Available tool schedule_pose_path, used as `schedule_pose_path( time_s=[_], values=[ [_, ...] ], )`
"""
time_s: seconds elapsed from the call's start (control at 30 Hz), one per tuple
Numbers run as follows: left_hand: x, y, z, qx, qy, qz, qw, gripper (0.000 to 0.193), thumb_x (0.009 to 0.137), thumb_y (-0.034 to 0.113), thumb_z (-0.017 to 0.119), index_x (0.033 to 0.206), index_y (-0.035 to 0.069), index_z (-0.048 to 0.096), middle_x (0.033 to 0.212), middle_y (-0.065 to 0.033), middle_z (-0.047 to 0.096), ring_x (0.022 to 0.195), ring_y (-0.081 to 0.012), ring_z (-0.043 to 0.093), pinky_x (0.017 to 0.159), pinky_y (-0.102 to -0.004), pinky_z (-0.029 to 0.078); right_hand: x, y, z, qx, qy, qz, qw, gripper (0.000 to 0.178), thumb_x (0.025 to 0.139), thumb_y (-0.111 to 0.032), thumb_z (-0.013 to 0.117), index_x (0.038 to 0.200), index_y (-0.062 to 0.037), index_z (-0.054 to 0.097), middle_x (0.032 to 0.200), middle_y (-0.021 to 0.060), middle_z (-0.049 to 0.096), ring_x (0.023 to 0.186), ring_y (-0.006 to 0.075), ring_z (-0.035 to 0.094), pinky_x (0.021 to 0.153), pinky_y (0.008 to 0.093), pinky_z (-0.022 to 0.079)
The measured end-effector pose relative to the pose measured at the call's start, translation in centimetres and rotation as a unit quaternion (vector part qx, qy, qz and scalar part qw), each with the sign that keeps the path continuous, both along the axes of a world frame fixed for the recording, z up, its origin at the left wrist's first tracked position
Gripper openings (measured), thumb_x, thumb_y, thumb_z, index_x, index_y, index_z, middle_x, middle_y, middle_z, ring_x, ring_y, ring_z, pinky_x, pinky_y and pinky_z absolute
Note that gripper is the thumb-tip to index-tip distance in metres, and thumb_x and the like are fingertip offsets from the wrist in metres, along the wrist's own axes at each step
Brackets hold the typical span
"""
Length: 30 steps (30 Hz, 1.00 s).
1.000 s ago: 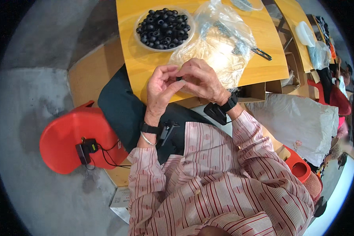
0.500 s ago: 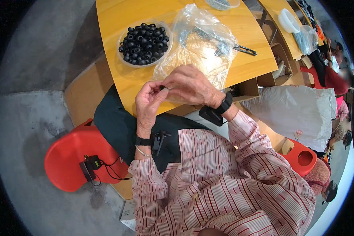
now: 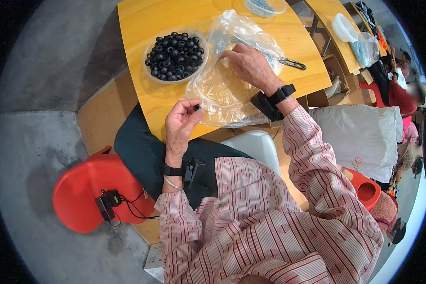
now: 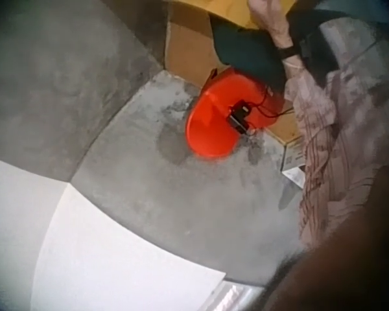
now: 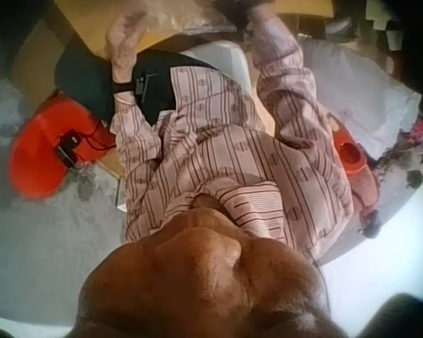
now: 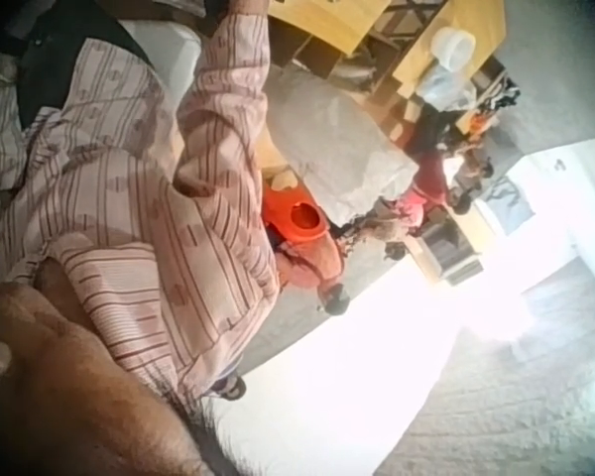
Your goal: The person assembles small black plastic rings and plastic pins by hand, taking the components from storage bins and plastic bags.
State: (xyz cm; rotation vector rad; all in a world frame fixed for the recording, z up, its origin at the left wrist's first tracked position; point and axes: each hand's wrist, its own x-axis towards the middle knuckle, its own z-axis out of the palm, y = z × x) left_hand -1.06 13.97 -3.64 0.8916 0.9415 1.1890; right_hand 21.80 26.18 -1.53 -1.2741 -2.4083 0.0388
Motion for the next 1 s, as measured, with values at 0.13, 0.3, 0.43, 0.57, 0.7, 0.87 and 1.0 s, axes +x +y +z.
schedule_pose_path(
  time_s=[0.13, 0.3, 0.43, 0.57, 0.7, 0.87, 1.0],
  values=[
    [-0.1, 0.1, -0.3, 0.004, 0.001, -0.003, 1.0, 0.022, 0.084, 0.0, 0.064, 0.105, -0.001, 0.058, 0.092, 0.0001, 0.056, 0.082, -0.0051, 0.052, 0.076, -0.0175, 0.043, 1.4, -0.3, -0.3, 0.0, 0.01, -0.007, 1.0, 0.015, 0.083, -0.007, 0.054, 0.097, -0.0093, 0.059, 0.083, 0.011, 0.057, 0.081, 0.0311, 0.059, 0.072, 0.04, 0.048],
    [0.3, 0.2, -0.3, 0.002, 0.013, -0.008, 1.0, 0.022, 0.084, 0.0, 0.064, 0.105, -0.001, 0.058, 0.092, 0.0002, 0.056, 0.082, -0.005, 0.052, 0.076, -0.0175, 0.043, 3.3, -0.4, -0.5, -0.019, 0.042, -0.046, 0.998, 0.01, 0.084, -0.008, 0.055, 0.094, -0.0052, 0.057, 0.085, 0.013, 0.06, 0.079, 0.032, 0.06, 0.069, 0.0397, 0.048],
    [0.8, 0.4, -0.6, 0.003, 0.017, -0.006, 1.0, 0.021, 0.084, 0.0, 0.064, 0.105, -0.001, 0.058, 0.092, 0.0003, 0.056, 0.082, -0.0049, 0.052, 0.076, -0.0174, 0.043, 4.1, -0.5, -0.3, -0.033, 0.062, -0.06, 0.996, 0.011, 0.084, -0.01, 0.057, 0.094, -0.0037, 0.056, 0.086, 0.0138, 0.061, 0.078, 0.0319, 0.06, 0.067, 0.0385, 0.048],
    [1.4, 0.6, -0.7, 0.005, 0.014, -0.005, 1.0, 0.022, 0.084, -0.001, 0.064, 0.105, 0.0, 0.058, 0.092, 0.0002, 0.055, 0.082, -0.0049, 0.051, 0.076, -0.0174, 0.043, 4.4, -0.8, 0.1, -0.065, 0.045, -0.068, 0.995, 0.012, 0.086, -0.016, 0.056, 0.093, -0.0074, 0.058, 0.09, 0.0113, 0.062, 0.086, 0.0317, 0.06, 0.077, 0.0419, 0.046],
    [1.6, 0.6, -0.9, -0.003, 0.017, -0.005, 1.0, 0.022, 0.084, -0.001, 0.064, 0.105, -0.001, 0.058, 0.092, 0.0002, 0.055, 0.082, -0.0049, 0.051, 0.076, -0.0173, 0.043, 4.5, -0.9, 0.1, -0.059, 0.04, -0.073, 0.995, 0.013, 0.085, -0.018, 0.057, 0.093, -0.0083, 0.059, 0.088, 0.0097, 0.062, 0.086, 0.0303, 0.059, 0.078, 0.042, 0.044],
    [1.6, 0.5, -0.8, -0.004, 0.014, -0.004, 1.0, 0.022, 0.084, 0.0, 0.064, 0.106, 0.0, 0.058, 0.092, 0.0002, 0.055, 0.081, -0.0049, 0.051, 0.075, -0.0172, 0.043, 4.5, -1.2, 0.1, -0.061, -0.018, -0.101, 0.993, 0.012, 0.084, -0.02, 0.059, 0.089, -0.0098, 0.062, 0.087, 0.0073, 0.061, 0.085, 0.0284, 0.059, 0.077, 0.0408, 0.042],
    [1.3, 0.5, -0.8, -0.007, 0.015, -0.007, 1.0, 0.022, 0.084, 0.0, 0.064, 0.106, 0.0, 0.059, 0.092, 0.0005, 0.055, 0.081, -0.0048, 0.051, 0.075, -0.0171, 0.043, 3.9, -1.3, 0.1, -0.038, -0.011, -0.088, 0.995, 0.013, 0.084, -0.02, 0.059, 0.09, -0.0099, 0.063, 0.087, 0.0065, 0.061, 0.086, 0.0274, 0.059, 0.078, 0.0403, 0.042]
  ],
)
